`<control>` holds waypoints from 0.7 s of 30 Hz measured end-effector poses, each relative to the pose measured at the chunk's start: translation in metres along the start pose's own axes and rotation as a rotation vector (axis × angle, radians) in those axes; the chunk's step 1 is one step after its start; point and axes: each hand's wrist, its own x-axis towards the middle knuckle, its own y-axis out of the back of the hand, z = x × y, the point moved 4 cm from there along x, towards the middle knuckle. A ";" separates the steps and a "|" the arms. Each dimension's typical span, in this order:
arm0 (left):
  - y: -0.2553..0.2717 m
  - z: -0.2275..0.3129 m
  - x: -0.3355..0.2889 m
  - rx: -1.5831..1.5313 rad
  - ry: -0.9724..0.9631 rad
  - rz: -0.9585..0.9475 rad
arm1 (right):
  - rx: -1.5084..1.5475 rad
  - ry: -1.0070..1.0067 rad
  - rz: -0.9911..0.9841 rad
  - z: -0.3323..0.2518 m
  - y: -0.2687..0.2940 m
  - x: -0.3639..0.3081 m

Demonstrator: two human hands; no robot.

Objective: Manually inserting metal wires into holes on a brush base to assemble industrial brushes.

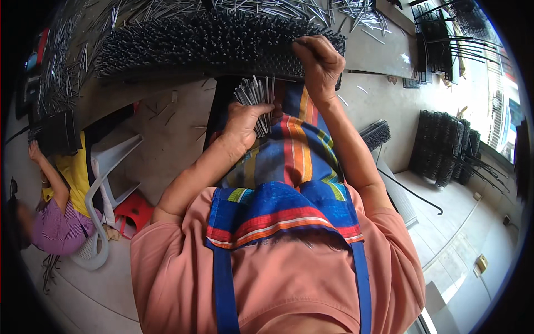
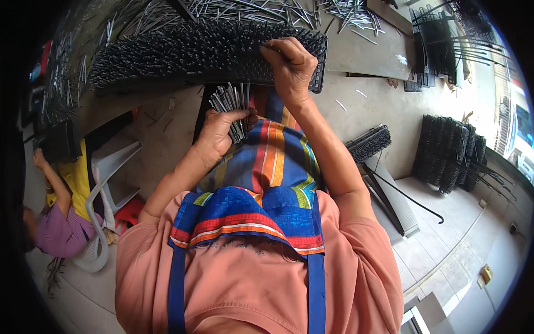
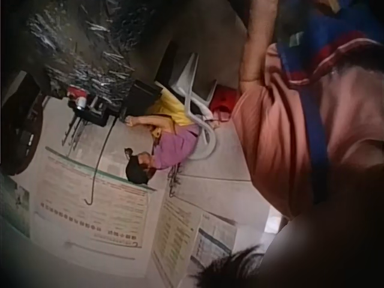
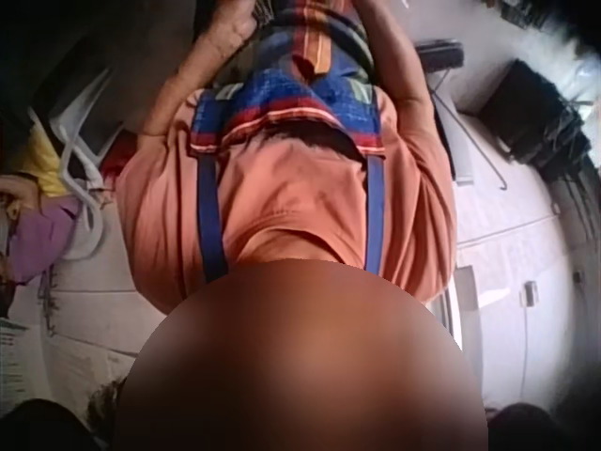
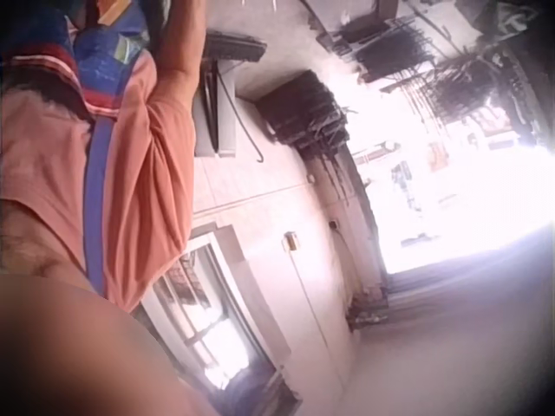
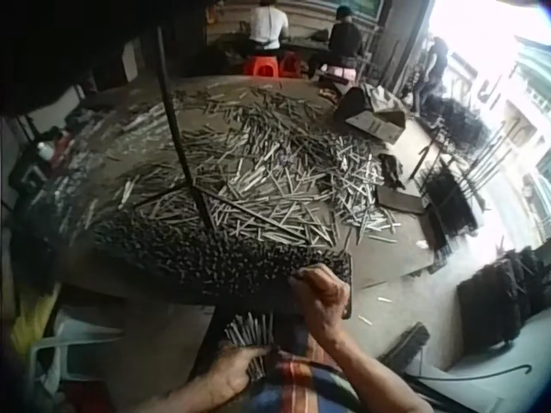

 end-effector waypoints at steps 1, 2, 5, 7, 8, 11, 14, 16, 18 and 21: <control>-0.001 0.000 0.001 0.024 0.017 0.006 | 0.009 -0.013 0.002 -0.001 0.001 0.001; -0.002 0.000 0.001 0.050 0.034 0.012 | 0.007 -0.012 0.001 -0.001 0.001 0.000; -0.006 -0.005 0.005 -0.030 0.023 -0.055 | 0.012 -0.020 -0.007 0.000 0.001 0.001; -0.006 -0.005 0.007 -0.030 0.031 -0.072 | -0.004 -0.014 -0.010 0.000 -0.001 0.002; -0.007 -0.005 0.007 -0.027 0.042 -0.090 | -0.002 -0.014 -0.012 -0.002 -0.001 0.003; -0.013 0.003 -0.001 -0.027 -0.058 -0.067 | -0.042 0.000 -0.039 -0.007 -0.004 0.005; -0.011 0.004 0.001 -0.005 -0.034 -0.020 | -0.109 0.010 -0.070 -0.004 -0.006 0.001; -0.007 0.000 0.006 -0.020 0.008 -0.026 | -0.177 0.018 -0.118 -0.001 -0.011 -0.003; -0.002 -0.006 0.009 -0.037 0.051 -0.033 | -0.218 -0.005 -0.104 0.003 -0.015 -0.006; -0.002 -0.006 0.007 -0.050 -0.034 -0.084 | -0.230 0.009 -0.053 0.000 -0.015 -0.005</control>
